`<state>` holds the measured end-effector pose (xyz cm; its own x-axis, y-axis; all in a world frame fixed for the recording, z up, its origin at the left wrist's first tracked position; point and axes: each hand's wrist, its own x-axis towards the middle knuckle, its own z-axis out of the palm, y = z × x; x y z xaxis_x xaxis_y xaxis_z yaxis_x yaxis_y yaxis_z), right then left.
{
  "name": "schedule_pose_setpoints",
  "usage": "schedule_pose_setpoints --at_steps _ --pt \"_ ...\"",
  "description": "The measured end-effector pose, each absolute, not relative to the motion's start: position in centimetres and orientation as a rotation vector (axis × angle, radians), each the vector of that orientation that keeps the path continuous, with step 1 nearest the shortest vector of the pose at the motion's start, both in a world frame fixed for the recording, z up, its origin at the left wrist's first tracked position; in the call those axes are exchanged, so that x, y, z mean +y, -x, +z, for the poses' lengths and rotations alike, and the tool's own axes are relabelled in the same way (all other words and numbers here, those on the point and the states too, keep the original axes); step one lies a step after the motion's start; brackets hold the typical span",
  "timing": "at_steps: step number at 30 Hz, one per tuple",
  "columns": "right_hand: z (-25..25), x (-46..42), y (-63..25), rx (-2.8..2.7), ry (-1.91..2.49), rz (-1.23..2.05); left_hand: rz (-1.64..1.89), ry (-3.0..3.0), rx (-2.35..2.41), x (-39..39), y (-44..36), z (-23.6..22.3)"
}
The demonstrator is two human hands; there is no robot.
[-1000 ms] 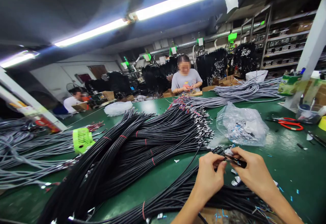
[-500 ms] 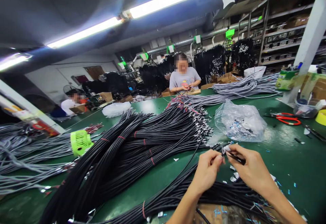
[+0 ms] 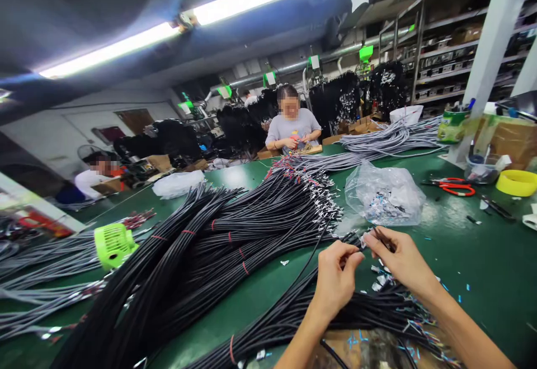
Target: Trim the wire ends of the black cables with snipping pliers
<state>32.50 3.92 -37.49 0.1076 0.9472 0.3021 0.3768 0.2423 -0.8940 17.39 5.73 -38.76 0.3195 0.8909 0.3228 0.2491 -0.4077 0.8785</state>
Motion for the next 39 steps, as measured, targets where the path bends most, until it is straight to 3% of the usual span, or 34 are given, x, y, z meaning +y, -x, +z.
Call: schedule_pose_setpoints --at_steps 19,29,36,39 --pt "-38.0 4.1 -31.3 -1.19 1.097 1.166 1.393 -2.016 1.098 4.8 -17.3 -38.9" --pt "-38.5 4.3 -31.1 -1.349 1.189 0.91 1.33 -1.839 1.128 5.4 -17.2 -38.6" --pt "-38.3 4.1 -31.5 -1.385 1.27 0.692 1.269 -2.079 1.044 5.1 -17.0 -38.4" --pt "-38.3 4.1 -31.6 -1.401 1.307 0.662 1.255 -1.85 1.089 5.4 -17.0 -38.3"
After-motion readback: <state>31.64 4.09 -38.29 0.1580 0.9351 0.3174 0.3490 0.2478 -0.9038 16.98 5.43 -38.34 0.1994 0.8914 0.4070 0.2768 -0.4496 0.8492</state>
